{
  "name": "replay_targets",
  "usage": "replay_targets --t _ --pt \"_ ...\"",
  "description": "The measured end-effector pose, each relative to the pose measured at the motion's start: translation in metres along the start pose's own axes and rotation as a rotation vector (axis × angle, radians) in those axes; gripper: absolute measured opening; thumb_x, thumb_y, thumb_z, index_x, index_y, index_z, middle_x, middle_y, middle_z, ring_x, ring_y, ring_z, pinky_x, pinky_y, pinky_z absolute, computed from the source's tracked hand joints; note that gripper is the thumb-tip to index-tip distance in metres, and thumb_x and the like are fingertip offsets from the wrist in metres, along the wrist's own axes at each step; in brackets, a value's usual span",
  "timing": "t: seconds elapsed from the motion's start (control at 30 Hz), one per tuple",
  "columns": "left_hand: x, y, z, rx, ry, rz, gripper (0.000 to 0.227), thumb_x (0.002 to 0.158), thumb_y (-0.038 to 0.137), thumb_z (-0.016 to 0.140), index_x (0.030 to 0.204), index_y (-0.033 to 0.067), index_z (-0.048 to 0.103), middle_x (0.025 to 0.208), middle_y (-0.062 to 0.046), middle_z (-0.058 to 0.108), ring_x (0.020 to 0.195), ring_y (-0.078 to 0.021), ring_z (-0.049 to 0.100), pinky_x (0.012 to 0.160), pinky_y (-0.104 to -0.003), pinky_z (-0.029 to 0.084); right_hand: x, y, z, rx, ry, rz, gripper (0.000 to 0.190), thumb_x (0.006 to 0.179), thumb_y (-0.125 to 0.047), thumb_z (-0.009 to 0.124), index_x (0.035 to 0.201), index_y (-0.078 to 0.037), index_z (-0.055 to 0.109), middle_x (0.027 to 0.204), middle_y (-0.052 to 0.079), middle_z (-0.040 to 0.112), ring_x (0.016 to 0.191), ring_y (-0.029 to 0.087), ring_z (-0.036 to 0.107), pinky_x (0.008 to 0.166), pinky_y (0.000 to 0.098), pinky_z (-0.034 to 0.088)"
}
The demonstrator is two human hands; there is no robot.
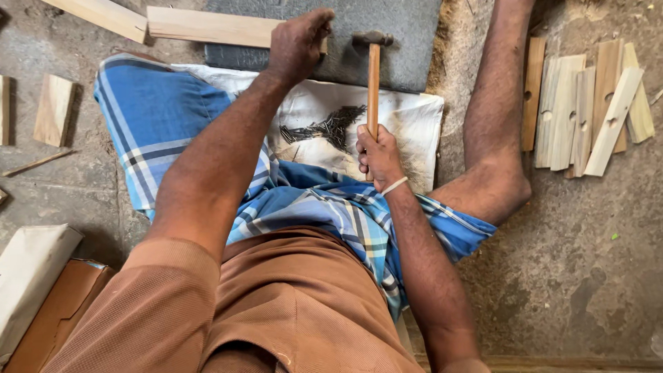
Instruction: The person sits on the floor and assembles small wooden frames by hammering nails into pre-drilled holes. They pick up wooden pieces, align them, and use a hammer to secure the joints, occasionally adjusting the pieces to ensure proper alignment.
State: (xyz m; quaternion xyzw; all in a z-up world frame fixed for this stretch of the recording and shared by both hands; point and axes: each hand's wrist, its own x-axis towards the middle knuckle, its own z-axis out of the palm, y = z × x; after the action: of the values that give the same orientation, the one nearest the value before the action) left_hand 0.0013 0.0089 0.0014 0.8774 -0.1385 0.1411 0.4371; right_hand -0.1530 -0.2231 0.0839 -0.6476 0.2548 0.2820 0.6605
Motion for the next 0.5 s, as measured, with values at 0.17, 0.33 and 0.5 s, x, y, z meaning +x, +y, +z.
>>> replay_targets --t 0.17,0.33,0.5 --pt "-0.002 -0.007 0.002 0.041 -0.012 0.031 0.028 0.099 0.007 0.071 0.126 0.0094 0.063 0.098 -0.006 0.080 0.085 -0.0229 0.079 0.071 -0.038 0.063 -0.008 -0.005 0.002 -0.506 0.197 -0.363 0.029 0.112 -0.034 0.056 0.101 -0.007 0.055 0.068 0.000 0.054 0.054 0.009 0.051 0.045 0.0282 0.043" --pt "-0.004 -0.016 0.009 0.079 -0.006 0.045 0.026 0.105 0.006 0.065 0.129 0.0084 0.058 0.099 -0.005 0.080 0.080 -0.0190 0.079 0.065 -0.034 0.063 -0.021 -0.014 0.003 -0.784 0.331 -0.870 0.033 0.117 -0.035 0.045 0.122 -0.003 0.049 0.071 0.005 0.056 0.060 0.016 0.061 0.049 0.0367 0.047" --pt "-0.009 -0.022 0.012 0.142 -0.053 -0.018 0.025 0.107 0.008 0.065 0.132 0.0089 0.058 0.093 -0.007 0.078 0.076 -0.0233 0.077 0.063 -0.039 0.061 -0.018 -0.021 0.012 -1.171 0.364 -0.583 0.028 0.114 -0.034 0.047 0.115 -0.006 0.047 0.069 0.003 0.057 0.051 0.016 0.057 0.040 0.0317 0.044"
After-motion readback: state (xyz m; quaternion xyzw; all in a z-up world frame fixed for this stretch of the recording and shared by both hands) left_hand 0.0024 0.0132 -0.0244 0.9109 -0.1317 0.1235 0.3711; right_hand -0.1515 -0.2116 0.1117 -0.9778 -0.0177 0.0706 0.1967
